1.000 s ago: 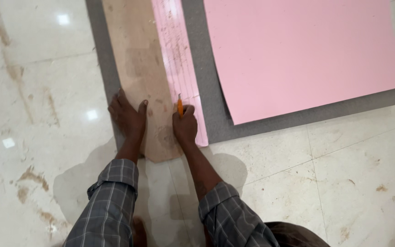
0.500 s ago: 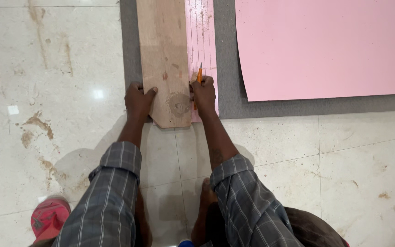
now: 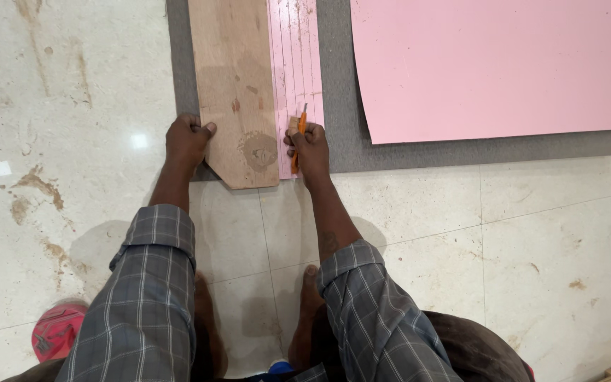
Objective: The person uses a utility knife and a wooden straightedge to cut a long strip from a pink foam sheet laid on a tiled floor. They repeatedly score the material along the straightedge to create a clean cut line.
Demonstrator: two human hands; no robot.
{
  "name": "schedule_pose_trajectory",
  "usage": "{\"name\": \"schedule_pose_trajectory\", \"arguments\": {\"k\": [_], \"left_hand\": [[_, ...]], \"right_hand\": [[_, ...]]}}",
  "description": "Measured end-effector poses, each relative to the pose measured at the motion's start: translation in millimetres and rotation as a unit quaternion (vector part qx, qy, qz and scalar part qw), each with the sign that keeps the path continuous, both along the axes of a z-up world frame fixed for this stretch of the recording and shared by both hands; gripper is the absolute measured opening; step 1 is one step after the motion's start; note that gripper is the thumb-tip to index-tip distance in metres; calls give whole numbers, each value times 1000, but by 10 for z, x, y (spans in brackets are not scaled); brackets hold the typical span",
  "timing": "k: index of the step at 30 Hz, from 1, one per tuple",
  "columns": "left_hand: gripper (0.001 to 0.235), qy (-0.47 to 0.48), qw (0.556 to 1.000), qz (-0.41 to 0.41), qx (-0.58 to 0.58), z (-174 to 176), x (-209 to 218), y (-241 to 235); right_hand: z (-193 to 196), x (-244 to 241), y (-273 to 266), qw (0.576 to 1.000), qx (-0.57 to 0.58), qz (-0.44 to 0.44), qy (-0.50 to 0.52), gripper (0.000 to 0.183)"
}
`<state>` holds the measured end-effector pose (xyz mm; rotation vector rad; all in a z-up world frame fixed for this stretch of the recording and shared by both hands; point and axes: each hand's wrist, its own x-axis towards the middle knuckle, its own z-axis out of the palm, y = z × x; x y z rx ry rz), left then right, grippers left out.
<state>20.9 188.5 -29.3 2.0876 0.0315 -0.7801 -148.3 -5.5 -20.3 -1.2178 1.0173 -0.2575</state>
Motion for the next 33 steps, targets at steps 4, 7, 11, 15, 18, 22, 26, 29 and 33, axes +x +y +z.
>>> {"name": "schedule_pose_trajectory", "arguments": {"k": [4,7,11,15,18,22,26,29,33], "left_hand": [[27,-4,999,-30,13,37,-25,0],[28,-36,998,-48,26,48,0,10],[30,-33,996,-70,35,34,21,42],[31,-38,994,-89,48,54,50,44],[32,-66,991,-103,54,79,59,55],[31,-62,990,-108,64,99,68,65],[30,-66,990,-105,70,85,99,114],[30,-89,989,-99,71,40,88,113],[31,-126,984,-91,88,-15,64,93]], "right_hand": [[29,-59,43,1000,-25,14,5,27],[35,-52,124,992,-99,50,64,29],[-14,-56,174,980,-169,61,82,28],[-36,-35,152,972,-192,65,121,30],[-33,-37,165,966,-203,95,130,32],[-37,-83,142,960,-231,121,104,30],[-86,-92,110,992,-95,56,66,26],[-116,-87,84,998,-64,3,20,27],[-101,-54,96,998,-52,-26,22,29]]}}
